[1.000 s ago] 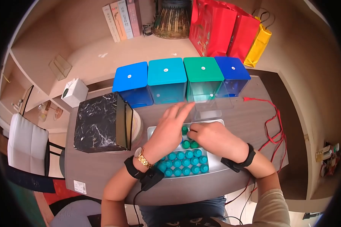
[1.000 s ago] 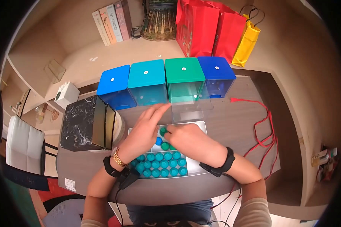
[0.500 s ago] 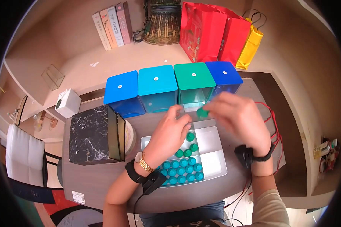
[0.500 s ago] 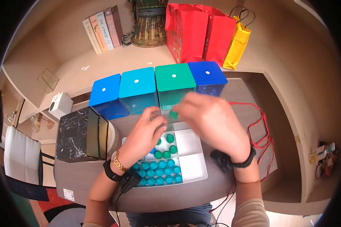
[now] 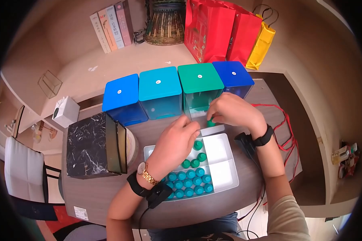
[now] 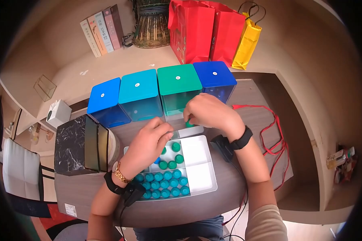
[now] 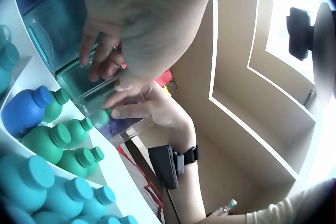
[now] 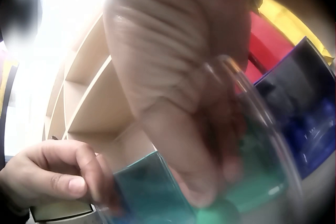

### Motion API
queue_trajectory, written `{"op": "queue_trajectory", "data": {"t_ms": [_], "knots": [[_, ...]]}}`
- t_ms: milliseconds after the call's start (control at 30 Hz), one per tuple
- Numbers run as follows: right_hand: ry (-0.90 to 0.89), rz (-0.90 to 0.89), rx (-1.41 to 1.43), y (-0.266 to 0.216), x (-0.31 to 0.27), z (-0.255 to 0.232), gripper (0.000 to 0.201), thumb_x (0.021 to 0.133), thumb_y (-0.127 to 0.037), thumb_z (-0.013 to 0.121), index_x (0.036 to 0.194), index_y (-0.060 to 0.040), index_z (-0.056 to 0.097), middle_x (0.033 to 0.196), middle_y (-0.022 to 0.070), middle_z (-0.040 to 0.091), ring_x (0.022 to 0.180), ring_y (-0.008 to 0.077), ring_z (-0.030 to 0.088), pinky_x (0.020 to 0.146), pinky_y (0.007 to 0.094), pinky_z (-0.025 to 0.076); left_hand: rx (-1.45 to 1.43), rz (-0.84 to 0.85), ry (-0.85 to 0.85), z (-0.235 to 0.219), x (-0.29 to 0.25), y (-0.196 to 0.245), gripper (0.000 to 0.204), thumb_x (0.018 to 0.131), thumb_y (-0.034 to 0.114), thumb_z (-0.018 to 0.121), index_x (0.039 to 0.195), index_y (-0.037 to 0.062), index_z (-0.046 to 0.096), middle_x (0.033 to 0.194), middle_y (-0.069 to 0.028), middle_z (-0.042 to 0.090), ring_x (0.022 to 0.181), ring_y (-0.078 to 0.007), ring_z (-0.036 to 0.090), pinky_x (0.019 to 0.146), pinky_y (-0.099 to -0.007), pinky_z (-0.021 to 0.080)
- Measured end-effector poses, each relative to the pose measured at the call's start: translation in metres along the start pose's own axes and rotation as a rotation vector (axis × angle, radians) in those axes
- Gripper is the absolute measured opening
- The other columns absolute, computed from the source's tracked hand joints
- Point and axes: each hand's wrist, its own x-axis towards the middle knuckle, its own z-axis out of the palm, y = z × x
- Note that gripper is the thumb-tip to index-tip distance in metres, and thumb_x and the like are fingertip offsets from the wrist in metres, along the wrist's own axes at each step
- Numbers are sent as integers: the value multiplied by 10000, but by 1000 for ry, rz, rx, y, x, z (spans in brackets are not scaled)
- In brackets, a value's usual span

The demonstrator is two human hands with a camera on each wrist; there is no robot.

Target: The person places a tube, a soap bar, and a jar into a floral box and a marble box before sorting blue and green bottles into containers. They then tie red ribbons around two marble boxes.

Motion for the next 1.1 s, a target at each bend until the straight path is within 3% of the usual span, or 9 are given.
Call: {"op": "queue_trajectory", "data": {"t_ms": [100, 233, 433, 567, 733, 767, 833, 967, 1100], "knots": [[-110, 98, -56, -5, 13, -5, 166, 686, -46, 764, 851, -49, 769, 782, 119, 721, 783, 323, 698, 694, 416, 526, 11, 6, 17, 2, 3, -1, 76, 966, 97, 634, 1013, 38, 638, 937, -134, 563, 830, -351, 601, 732, -426, 496], [-246, 59, -160, -2, 41, 9, 146, 681, -28, 737, 826, -36, 746, 780, 130, 723, 777, 332, 704, 669, 421, 525, 43, -5, -5, 1, -1, -1, 74, 971, 110, 627, 1006, 46, 638, 935, -128, 565, 840, -351, 605, 730, -432, 498], [-275, 111, -12, 2, 32, 8, 164, 677, -7, 744, 840, -17, 730, 769, 145, 713, 779, 330, 705, 671, 418, 524, 46, -7, -7, 1, 0, 0, 83, 977, 120, 617, 1010, 47, 638, 937, -128, 567, 851, -352, 607, 734, -437, 504], [-203, 78, 35, 8, 23, 13, 140, 648, -8, 742, 784, -37, 730, 764, 157, 708, 788, 338, 711, 661, 423, 530, 92, 17, -16, 0, 0, 0, 102, 964, 116, 633, 1040, 47, 630, 943, -136, 573, 843, -361, 617, 727, -436, 515], [-190, 68, 80, 2, 18, 0, 129, 688, -34, 740, 817, -31, 736, 787, 169, 707, 811, 343, 710, 689, 428, 540, 104, -173, 15, -15, -2, 19, 173, 916, 115, 688, 1059, 52, 614, 920, -115, 603, 833, -366, 651, 711, -440, 533], [-101, 33, 25, 0, 14, -3, 125, 705, -41, 735, 829, -28, 733, 801, 172, 706, 822, 346, 706, 701, 431, 541, 128, -227, 5, -20, -3, 20, 193, 900, 111, 702, 1061, 53, 612, 916, -108, 611, 832, -364, 659, 709, -441, 536], [75, -29, -89, -5, 5, -10, 119, 738, -54, 726, 853, -23, 728, 830, 178, 703, 844, 351, 699, 725, 439, 543, 327, -173, -93, -32, -6, 23, 209, 866, 115, 723, 1044, 66, 625, 904, -96, 622, 835, -351, 668, 702, -442, 535], [141, -28, -109, -35, -15, -39, 108, 784, -75, 725, 873, -18, 702, 852, 169, 683, 854, 360, 677, 738, 445, 535, 476, -123, -275, -35, -13, 19, 229, 805, 139, 759, 1010, 95, 666, 896, -89, 642, 835, -330, 680, 694, -443, 538], [221, -76, -134, -53, -23, -49, 124, 794, -95, 740, 870, -20, 677, 840, 154, 669, 836, 357, 667, 717, 446, 527, 519, -104, -300, -19, -15, 10, 180, 796, 167, 770, 951, 109, 698, 889, -83, 650, 830, -329, 682, 699, -443, 541]]}}
